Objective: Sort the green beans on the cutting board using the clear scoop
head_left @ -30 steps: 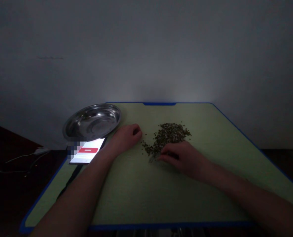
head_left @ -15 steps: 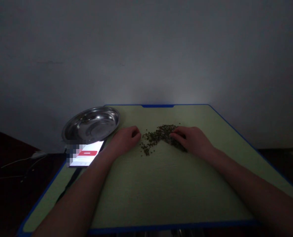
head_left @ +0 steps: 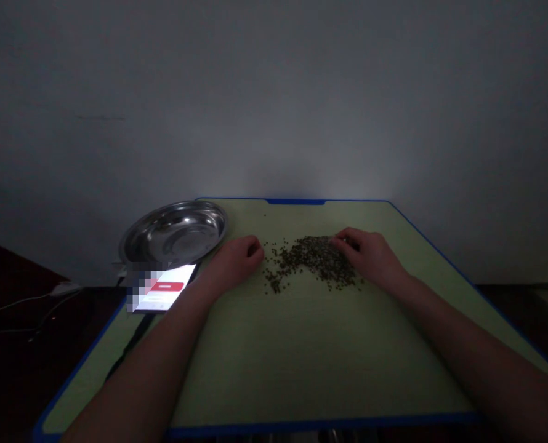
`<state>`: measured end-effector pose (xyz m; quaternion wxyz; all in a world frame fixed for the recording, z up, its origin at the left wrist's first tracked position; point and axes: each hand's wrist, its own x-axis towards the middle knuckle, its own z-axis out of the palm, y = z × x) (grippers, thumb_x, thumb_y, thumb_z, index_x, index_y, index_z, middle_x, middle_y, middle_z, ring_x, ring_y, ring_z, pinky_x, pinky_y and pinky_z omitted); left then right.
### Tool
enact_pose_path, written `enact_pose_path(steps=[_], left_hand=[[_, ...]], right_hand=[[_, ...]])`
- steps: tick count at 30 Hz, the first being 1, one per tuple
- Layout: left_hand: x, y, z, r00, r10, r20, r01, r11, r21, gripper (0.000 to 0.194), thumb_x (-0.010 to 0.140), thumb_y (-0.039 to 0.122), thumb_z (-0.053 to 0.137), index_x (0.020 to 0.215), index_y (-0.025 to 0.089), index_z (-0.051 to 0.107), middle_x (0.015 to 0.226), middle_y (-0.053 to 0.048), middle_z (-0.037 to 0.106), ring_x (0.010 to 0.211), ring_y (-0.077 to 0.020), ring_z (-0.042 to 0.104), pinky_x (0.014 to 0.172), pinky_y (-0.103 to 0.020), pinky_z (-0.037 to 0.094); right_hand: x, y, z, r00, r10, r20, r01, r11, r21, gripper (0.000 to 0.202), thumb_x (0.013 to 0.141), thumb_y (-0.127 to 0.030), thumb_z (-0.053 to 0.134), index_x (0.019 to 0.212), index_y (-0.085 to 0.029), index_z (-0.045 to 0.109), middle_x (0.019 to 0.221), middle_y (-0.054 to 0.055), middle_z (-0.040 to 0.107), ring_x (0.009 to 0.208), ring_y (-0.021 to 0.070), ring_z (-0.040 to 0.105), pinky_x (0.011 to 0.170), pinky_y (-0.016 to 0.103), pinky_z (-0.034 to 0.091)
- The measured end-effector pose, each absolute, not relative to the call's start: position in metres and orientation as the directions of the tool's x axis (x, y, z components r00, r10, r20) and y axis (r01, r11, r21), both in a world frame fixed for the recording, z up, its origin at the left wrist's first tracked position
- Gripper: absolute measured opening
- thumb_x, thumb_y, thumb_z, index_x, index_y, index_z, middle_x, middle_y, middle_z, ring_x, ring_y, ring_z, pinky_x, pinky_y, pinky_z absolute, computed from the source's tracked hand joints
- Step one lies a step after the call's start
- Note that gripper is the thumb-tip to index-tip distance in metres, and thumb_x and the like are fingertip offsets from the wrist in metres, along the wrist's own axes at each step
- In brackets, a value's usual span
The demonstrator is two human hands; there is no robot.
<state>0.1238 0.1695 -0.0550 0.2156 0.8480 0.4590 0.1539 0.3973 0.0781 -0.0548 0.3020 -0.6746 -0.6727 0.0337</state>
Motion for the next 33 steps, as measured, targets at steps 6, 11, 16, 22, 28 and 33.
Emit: enact_pose_path(steps=[6, 11, 16, 22, 28, 33], left_hand=[[0.124, 0.167, -0.054, 0.520, 0.849, 0.097, 0.693, -0.485, 0.533, 0.020, 0.084, 0.030, 0.044, 0.075, 0.018, 0.057, 0.071, -0.003, 0.063, 0.062, -0.0154, 0.054, 0.058, -0.028, 0.036], [0.122, 0.163, -0.051, 0.506, 0.859, 0.083, 0.710, -0.469, 0.526, 0.018, 0.085, 0.027, 0.044, 0.077, 0.018, 0.058, 0.071, -0.002, 0.063, 0.062, -0.0157, 0.056, 0.057, -0.027, 0.035], [0.121, 0.157, -0.043, 0.497, 0.866, 0.054, 0.742, -0.457, 0.490, 0.018, 0.087, 0.024, 0.044, 0.076, 0.018, 0.057, 0.063, 0.000, 0.058, 0.057, -0.0140, 0.053, 0.056, -0.026, 0.031], [0.123, 0.151, -0.035, 0.446, 0.888, 0.113, 0.753, -0.441, 0.488, 0.016, 0.085, 0.024, 0.044, 0.070, 0.020, 0.048, 0.060, 0.001, 0.052, 0.055, -0.0144, 0.049, 0.054, -0.028, 0.026], [0.126, 0.149, -0.034, 0.396, 0.874, 0.284, 0.652, -0.485, 0.584, 0.020, 0.086, 0.027, 0.036, 0.068, 0.021, 0.039, 0.059, 0.002, 0.045, 0.057, -0.0145, 0.045, 0.056, -0.029, 0.026], [0.126, 0.147, -0.038, 0.352, 0.839, 0.414, 0.575, -0.543, 0.612, 0.021, 0.086, 0.030, 0.035, 0.067, 0.022, 0.040, 0.057, 0.003, 0.043, 0.055, -0.0135, 0.042, 0.056, -0.028, 0.027]], right_hand=[[0.385, 0.133, -0.013, 0.029, 0.924, 0.381, 0.950, 0.093, -0.297, 0.032, 0.096, -0.040, 0.045, 0.092, -0.019, 0.069, 0.073, 0.004, 0.073, 0.057, 0.0146, 0.061, 0.060, 0.027, 0.044], [0.345, 0.209, -0.004, -0.018, 0.935, 0.355, 0.985, 0.076, -0.152, 0.028, 0.096, -0.033, 0.048, 0.112, -0.021, 0.068, 0.103, 0.011, 0.074, 0.090, 0.0225, 0.067, 0.076, 0.033, 0.047], [0.299, 0.255, -0.020, -0.141, 0.953, 0.267, 0.988, 0.153, -0.024, 0.027, 0.097, -0.032, 0.052, 0.117, -0.018, 0.063, 0.115, 0.011, 0.067, 0.101, 0.0237, 0.064, 0.085, 0.041, 0.052], [0.279, 0.270, -0.036, -0.284, 0.943, 0.173, 0.959, 0.280, 0.050, 0.033, 0.094, -0.034, 0.058, 0.123, -0.018, 0.058, 0.124, 0.010, 0.060, 0.103, 0.0226, 0.062, 0.085, 0.044, 0.054], [0.287, 0.232, -0.039, -0.452, 0.884, 0.118, 0.892, 0.450, 0.045, 0.020, 0.096, -0.026, 0.053, 0.109, -0.017, 0.066, 0.112, 0.008, 0.066, 0.098, 0.0209, 0.063, 0.082, 0.037, 0.051], [0.299, 0.180, -0.037, -0.542, 0.831, 0.124, 0.839, 0.544, 0.023, 0.022, 0.090, -0.015, 0.051, 0.098, -0.020, 0.072, 0.098, 0.008, 0.070, 0.088, 0.0182, 0.064, 0.070, 0.027, 0.043]])
